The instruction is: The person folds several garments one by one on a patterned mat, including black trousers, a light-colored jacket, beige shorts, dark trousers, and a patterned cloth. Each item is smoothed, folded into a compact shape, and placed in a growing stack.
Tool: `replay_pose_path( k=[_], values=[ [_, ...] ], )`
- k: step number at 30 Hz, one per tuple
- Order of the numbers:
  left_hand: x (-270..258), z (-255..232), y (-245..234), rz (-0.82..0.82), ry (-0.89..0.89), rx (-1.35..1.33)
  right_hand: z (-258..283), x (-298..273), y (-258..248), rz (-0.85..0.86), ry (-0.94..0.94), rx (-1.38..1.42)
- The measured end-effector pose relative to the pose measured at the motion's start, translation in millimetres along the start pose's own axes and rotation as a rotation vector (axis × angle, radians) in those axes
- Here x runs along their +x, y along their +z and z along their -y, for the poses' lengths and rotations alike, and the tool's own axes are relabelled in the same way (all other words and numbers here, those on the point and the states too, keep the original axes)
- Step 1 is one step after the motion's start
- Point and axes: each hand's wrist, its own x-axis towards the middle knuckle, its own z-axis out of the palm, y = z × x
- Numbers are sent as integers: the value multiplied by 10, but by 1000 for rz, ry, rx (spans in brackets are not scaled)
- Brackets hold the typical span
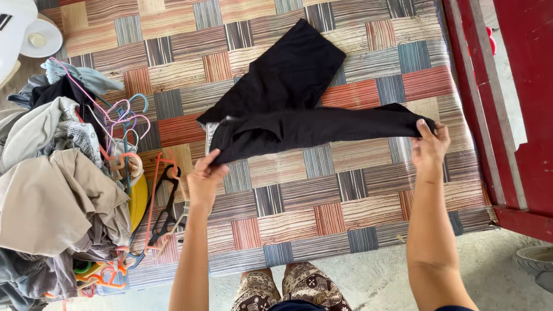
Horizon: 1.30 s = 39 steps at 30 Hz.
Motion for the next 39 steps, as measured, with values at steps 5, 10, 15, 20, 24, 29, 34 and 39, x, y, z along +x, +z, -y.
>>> replay_pose_path(
  k=[5,10,15,20,24,29,34,39],
  values=[
    [-697,610,285,124,179,1120,-293,-556,-367,-225,278,-441],
    [-1429,1163,368,221,139,1162,-202,-1056,-1000,53,175,-233],
    [-1498,1163,140,249,64,894,225,-732,-771,316,322,-642],
    [-968,1112,-77,64,-395,493,239,244,609,375,-25,-1060],
    [-413,1183,-207,-164,-323,416,-1,904,1909,657,-534,-1179],
    [237,1389,-266,-301,-128,630,-700,1191,3279,624,-479,-1486],
    [438,1526,-391,-289,-156,874,-1367,1371,3696,826,-551,-1490],
    [678,1489,-520,-32,24,899,-1745,1545,3719,1056,-622,-1515]
  ],
)
